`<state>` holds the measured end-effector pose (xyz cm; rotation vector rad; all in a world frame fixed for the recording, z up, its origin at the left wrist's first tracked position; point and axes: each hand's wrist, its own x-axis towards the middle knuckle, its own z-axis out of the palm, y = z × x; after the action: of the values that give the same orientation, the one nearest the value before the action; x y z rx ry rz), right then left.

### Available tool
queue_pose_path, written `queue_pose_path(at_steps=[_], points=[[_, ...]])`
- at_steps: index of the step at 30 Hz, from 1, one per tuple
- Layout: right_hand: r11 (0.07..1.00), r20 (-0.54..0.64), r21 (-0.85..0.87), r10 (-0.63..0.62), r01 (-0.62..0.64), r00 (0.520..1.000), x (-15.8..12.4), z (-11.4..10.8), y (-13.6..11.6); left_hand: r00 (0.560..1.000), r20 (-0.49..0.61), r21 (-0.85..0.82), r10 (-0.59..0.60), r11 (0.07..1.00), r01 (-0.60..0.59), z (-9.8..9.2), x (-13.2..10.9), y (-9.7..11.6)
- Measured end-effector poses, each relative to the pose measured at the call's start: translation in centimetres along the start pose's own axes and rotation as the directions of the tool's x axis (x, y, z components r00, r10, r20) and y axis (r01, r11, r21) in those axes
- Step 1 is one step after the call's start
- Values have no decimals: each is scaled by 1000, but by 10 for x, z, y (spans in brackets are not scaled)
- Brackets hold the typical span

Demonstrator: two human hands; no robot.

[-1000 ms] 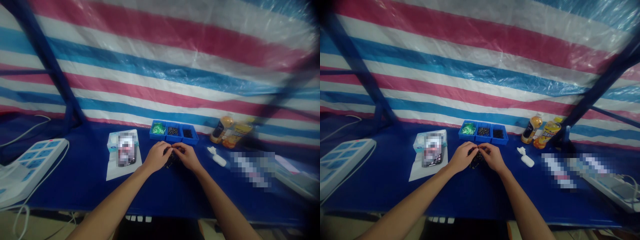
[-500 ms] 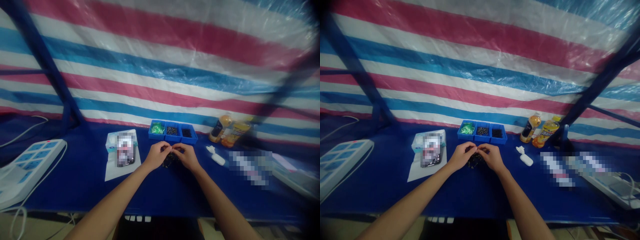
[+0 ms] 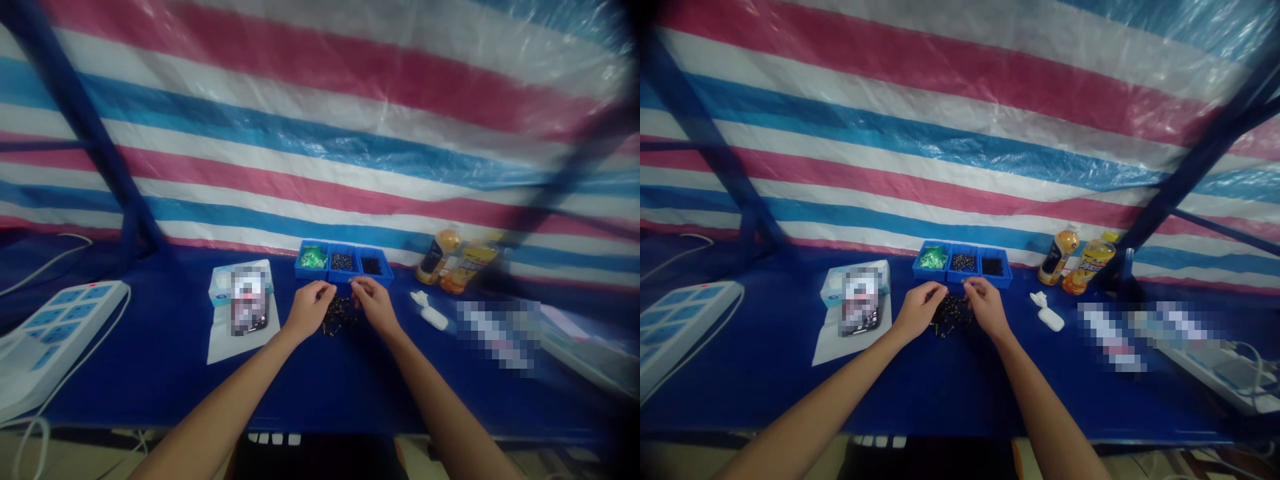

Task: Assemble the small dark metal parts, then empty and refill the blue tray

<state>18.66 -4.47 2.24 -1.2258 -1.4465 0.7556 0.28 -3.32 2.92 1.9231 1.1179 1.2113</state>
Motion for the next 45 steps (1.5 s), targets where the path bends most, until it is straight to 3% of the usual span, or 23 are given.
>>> queue_pose_path(at_steps=[2, 4, 7, 11, 15, 21, 26, 31, 38, 45], points=[[995, -42, 100, 34, -30, 999, 4, -2, 3, 1000, 6, 24, 17, 1000, -17, 0, 0, 0], [995, -44, 82, 60, -57, 997, 7, -5, 6, 999, 2, 44, 33, 998, -33, 0, 0, -1], [986, 6, -159, 46, -44, 999, 7, -12, 12, 999, -8, 82, 48, 996, -48, 1, 1, -3], [846, 152, -516, -68, 138, 986, 4, -14, 21, 998, 15, 187, 57, 981, -59, 2, 1, -9], [768, 240, -600, -94, 224, 966, 3, -9, 29, 998, 35, 344, 60, 937, -68, 4, -1, -12], [742, 207, -639, -90, 204, 974, 6, -8, 32, 997, 55, 384, 60, 920, -77, 4, -3, -12], [834, 129, -534, -78, 135, 989, 7, -10, 27, 994, 59, 357, 87, 929, -103, 4, -2, -12], [987, 108, -158, -25, 42, 994, 3, -6, 12, 987, 78, 313, 138, 937, -155, 4, -3, -10], [992, 200, 126, 2, -28, 980, -2, 1, 1, 969, 131, 301, 211, 923, -241, 3, -4, -5], [974, 267, 197, 54, -110, 962, -1, 2, 7, 962, 121, 284, 245, 920, -270, 3, -2, -5]])
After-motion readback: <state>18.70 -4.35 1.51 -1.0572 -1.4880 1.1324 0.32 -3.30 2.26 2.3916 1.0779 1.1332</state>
